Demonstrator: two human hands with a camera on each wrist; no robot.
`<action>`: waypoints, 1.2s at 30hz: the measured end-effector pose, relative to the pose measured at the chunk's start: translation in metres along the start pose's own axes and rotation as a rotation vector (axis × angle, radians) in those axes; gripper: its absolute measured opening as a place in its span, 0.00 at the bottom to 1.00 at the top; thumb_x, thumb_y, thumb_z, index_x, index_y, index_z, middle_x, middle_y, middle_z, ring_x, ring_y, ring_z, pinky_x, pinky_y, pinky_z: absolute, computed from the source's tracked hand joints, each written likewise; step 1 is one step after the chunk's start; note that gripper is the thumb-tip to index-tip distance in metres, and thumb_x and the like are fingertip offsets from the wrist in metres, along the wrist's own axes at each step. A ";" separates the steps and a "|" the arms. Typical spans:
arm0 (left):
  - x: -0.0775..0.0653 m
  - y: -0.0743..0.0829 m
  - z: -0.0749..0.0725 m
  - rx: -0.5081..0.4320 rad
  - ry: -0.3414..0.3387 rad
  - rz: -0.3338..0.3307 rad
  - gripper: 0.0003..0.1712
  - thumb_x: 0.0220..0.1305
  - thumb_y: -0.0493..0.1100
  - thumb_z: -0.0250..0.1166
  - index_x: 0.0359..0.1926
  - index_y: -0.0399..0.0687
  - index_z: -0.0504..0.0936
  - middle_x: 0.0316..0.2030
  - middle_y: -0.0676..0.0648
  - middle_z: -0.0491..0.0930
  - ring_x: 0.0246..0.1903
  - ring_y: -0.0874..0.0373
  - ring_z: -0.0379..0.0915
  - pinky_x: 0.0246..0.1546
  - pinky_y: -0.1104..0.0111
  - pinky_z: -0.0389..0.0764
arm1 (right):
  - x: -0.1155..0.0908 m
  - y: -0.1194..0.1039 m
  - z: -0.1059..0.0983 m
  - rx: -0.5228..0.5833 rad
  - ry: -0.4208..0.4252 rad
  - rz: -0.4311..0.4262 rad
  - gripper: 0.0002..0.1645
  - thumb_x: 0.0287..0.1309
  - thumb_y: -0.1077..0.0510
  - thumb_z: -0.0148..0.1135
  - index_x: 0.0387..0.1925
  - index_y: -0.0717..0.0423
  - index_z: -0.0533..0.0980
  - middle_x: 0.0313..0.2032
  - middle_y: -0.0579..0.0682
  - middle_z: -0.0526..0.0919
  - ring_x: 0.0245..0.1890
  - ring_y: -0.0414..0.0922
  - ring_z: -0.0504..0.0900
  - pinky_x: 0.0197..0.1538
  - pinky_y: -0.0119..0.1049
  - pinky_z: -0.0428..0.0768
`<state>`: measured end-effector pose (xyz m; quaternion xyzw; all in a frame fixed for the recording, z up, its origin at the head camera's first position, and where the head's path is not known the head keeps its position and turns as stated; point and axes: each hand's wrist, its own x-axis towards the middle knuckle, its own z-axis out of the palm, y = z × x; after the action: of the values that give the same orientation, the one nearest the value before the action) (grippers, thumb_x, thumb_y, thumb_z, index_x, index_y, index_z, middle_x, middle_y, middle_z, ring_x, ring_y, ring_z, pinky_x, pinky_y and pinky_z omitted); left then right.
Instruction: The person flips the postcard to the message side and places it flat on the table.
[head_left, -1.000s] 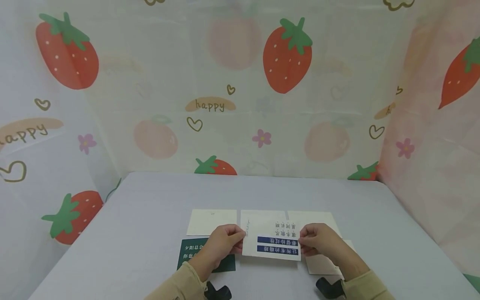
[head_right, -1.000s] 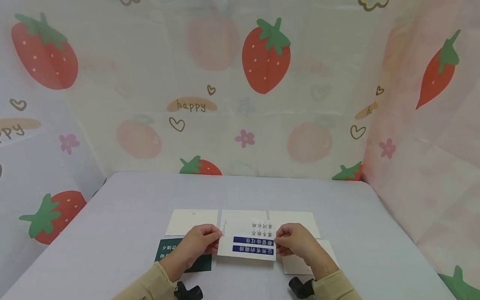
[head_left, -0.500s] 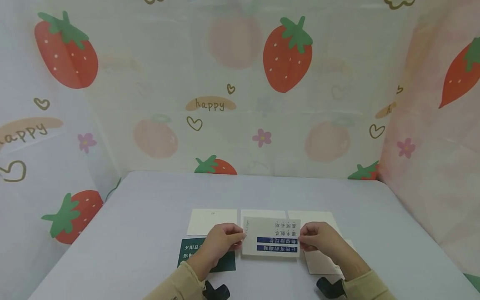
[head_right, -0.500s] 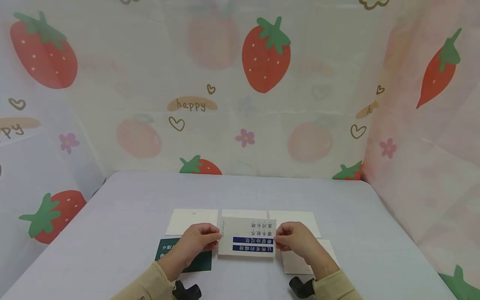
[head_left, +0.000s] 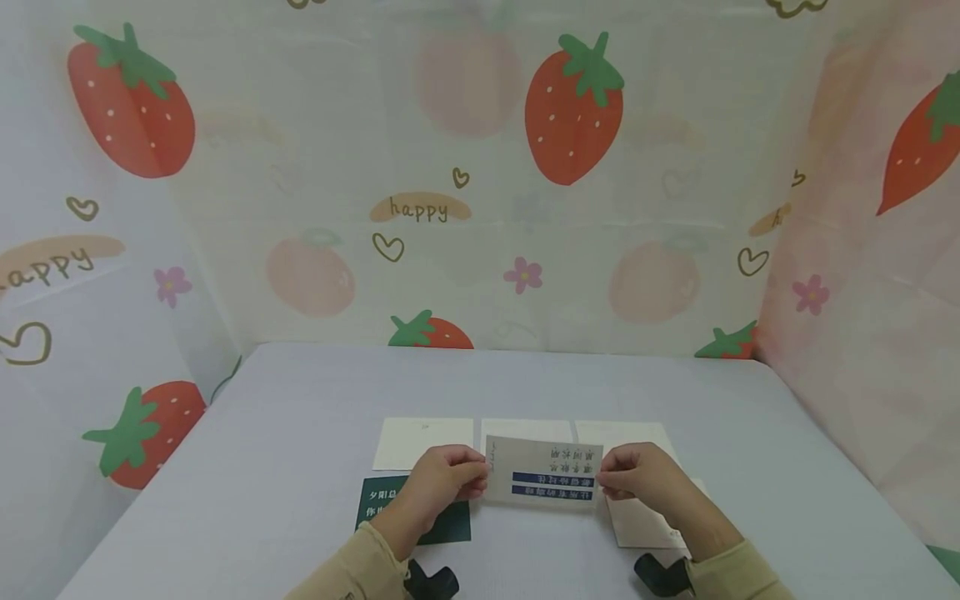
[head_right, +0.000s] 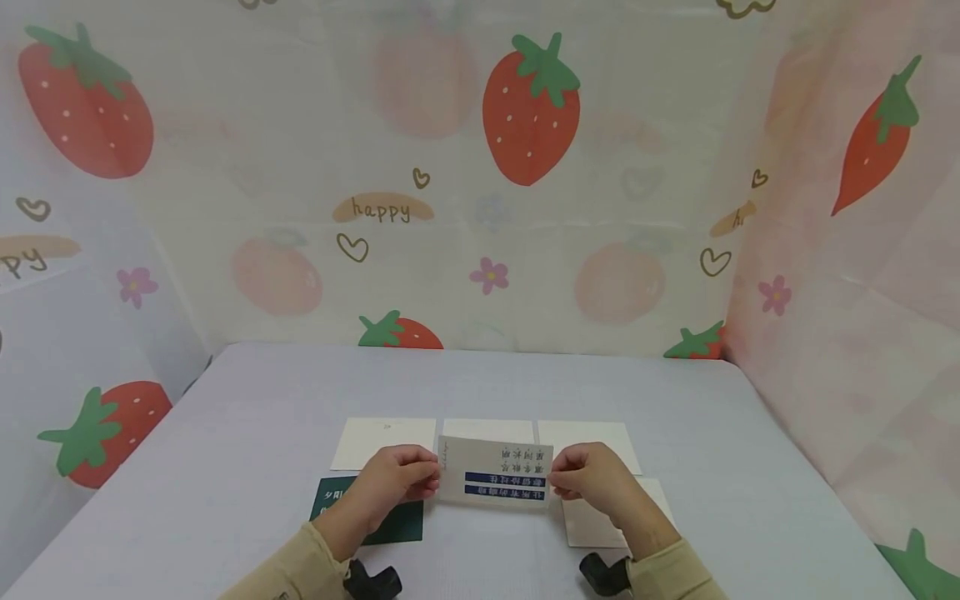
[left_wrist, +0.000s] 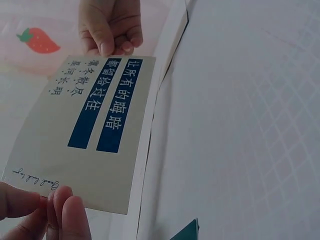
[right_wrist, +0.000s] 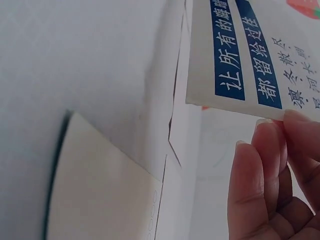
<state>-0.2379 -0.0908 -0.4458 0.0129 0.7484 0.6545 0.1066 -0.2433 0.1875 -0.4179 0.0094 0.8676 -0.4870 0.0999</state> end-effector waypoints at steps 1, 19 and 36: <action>0.000 0.000 0.000 -0.003 0.001 0.000 0.11 0.62 0.43 0.58 0.36 0.39 0.81 0.27 0.47 0.80 0.27 0.60 0.77 0.34 0.68 0.81 | 0.000 0.000 0.000 -0.002 -0.005 -0.004 0.03 0.50 0.66 0.63 0.24 0.61 0.77 0.24 0.49 0.79 0.26 0.43 0.77 0.34 0.36 0.81; 0.001 -0.001 -0.004 -0.013 -0.035 0.017 0.14 0.60 0.46 0.60 0.34 0.37 0.82 0.28 0.45 0.81 0.28 0.58 0.79 0.33 0.67 0.81 | -0.003 0.001 -0.006 0.078 -0.123 -0.056 0.07 0.51 0.63 0.63 0.27 0.66 0.77 0.26 0.53 0.82 0.27 0.45 0.82 0.32 0.38 0.82; -0.002 0.000 -0.002 0.017 -0.021 0.006 0.13 0.55 0.45 0.66 0.36 0.40 0.83 0.30 0.47 0.81 0.29 0.58 0.78 0.35 0.66 0.81 | -0.002 0.005 -0.007 0.071 -0.148 -0.119 0.05 0.51 0.72 0.56 0.31 0.67 0.78 0.26 0.52 0.79 0.30 0.45 0.81 0.36 0.38 0.82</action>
<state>-0.2363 -0.0935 -0.4451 0.0228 0.7526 0.6484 0.1125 -0.2418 0.1959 -0.4185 -0.0746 0.8391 -0.5219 0.1343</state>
